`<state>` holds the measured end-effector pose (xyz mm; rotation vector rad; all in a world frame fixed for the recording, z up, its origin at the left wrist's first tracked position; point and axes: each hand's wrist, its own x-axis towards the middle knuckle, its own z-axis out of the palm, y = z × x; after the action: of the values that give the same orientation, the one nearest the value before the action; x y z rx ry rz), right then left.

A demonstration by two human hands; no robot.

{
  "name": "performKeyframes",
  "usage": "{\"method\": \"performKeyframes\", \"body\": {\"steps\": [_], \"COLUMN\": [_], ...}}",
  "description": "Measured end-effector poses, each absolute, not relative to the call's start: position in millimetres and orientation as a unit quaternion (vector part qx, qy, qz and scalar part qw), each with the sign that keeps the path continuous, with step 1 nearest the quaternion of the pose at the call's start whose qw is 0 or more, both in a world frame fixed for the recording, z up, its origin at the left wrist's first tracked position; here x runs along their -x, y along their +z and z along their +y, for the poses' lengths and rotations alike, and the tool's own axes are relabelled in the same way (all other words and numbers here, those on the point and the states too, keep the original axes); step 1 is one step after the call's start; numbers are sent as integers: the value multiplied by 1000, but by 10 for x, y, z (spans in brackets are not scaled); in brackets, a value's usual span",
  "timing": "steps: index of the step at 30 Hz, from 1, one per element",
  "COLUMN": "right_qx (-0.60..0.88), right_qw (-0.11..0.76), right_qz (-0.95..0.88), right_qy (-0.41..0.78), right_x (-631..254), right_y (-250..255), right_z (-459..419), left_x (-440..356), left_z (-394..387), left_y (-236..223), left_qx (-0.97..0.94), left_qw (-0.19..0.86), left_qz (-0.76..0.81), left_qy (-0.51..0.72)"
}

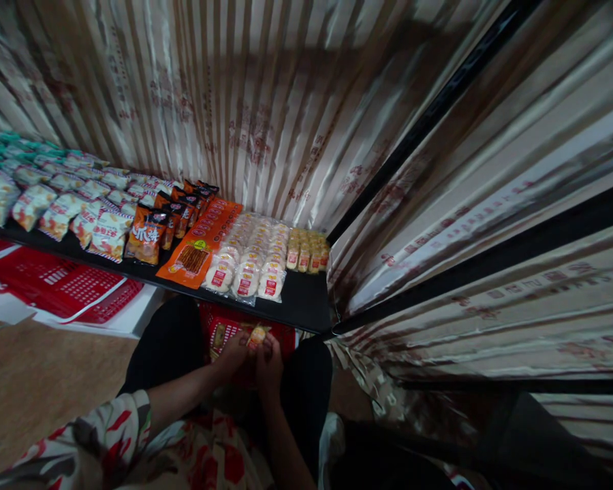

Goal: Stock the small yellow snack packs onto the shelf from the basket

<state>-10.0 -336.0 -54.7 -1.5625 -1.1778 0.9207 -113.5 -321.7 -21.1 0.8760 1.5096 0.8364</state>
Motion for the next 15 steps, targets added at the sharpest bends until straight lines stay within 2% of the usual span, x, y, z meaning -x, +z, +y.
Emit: {"method": "performKeyframes", "body": {"steps": [7, 15], "right_qx": [628, 624], "right_qw": [466, 496], "right_qz": [-500, -518], "right_qy": [373, 310], "right_x": [94, 39], "right_y": [-463, -321], "right_z": [-3342, -3336], "left_x": [1104, 1063], "left_z": [-3189, -3131], "left_y": [-174, -39], "left_qx": [-391, -445], "left_qw": [556, 522], "left_qz": [640, 622], "left_qy": [359, 378]}}
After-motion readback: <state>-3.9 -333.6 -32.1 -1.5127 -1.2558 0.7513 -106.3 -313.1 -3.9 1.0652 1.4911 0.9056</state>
